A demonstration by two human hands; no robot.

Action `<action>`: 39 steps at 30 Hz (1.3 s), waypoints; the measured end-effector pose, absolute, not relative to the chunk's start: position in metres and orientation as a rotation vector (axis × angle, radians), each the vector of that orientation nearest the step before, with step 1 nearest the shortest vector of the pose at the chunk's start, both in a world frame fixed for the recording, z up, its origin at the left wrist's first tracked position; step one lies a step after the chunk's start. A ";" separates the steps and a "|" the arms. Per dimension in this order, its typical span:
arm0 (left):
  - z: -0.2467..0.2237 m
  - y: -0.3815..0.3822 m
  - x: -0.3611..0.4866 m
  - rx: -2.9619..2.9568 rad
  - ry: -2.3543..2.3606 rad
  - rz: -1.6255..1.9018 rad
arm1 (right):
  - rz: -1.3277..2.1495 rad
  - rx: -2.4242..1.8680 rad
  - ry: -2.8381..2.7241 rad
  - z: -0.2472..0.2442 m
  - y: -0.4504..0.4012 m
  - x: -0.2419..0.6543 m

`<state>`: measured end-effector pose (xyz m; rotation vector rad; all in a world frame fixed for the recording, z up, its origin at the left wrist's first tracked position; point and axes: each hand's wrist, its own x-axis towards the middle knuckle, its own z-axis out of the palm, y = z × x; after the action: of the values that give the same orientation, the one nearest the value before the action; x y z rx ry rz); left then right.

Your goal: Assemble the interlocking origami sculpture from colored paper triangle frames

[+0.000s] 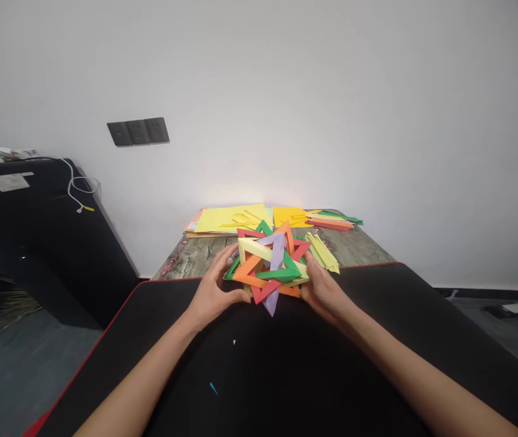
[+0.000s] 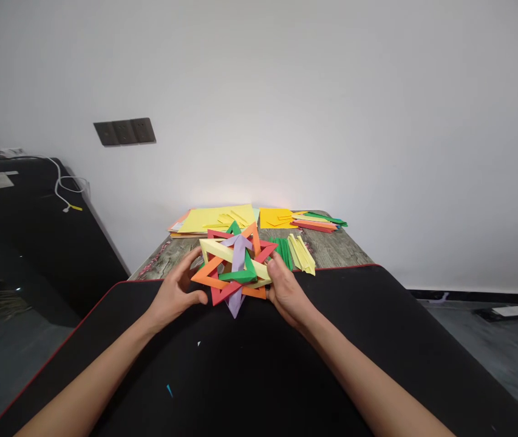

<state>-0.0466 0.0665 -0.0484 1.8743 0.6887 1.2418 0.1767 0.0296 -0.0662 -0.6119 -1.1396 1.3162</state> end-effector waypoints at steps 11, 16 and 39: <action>-0.050 0.064 -0.048 1.885 0.728 1.210 | 1.379 -0.684 -1.148 -0.061 0.024 0.176; -0.048 0.065 -0.048 1.913 0.766 1.234 | 1.348 -0.689 -1.152 -0.065 0.026 0.178; -0.036 0.058 -0.044 1.538 0.926 1.161 | 0.714 -0.758 -1.548 -0.058 0.007 0.172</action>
<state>-0.0441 0.0581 -0.0362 1.5381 0.9264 1.1615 0.1722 0.0073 -0.0577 -0.7585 -1.5482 0.7141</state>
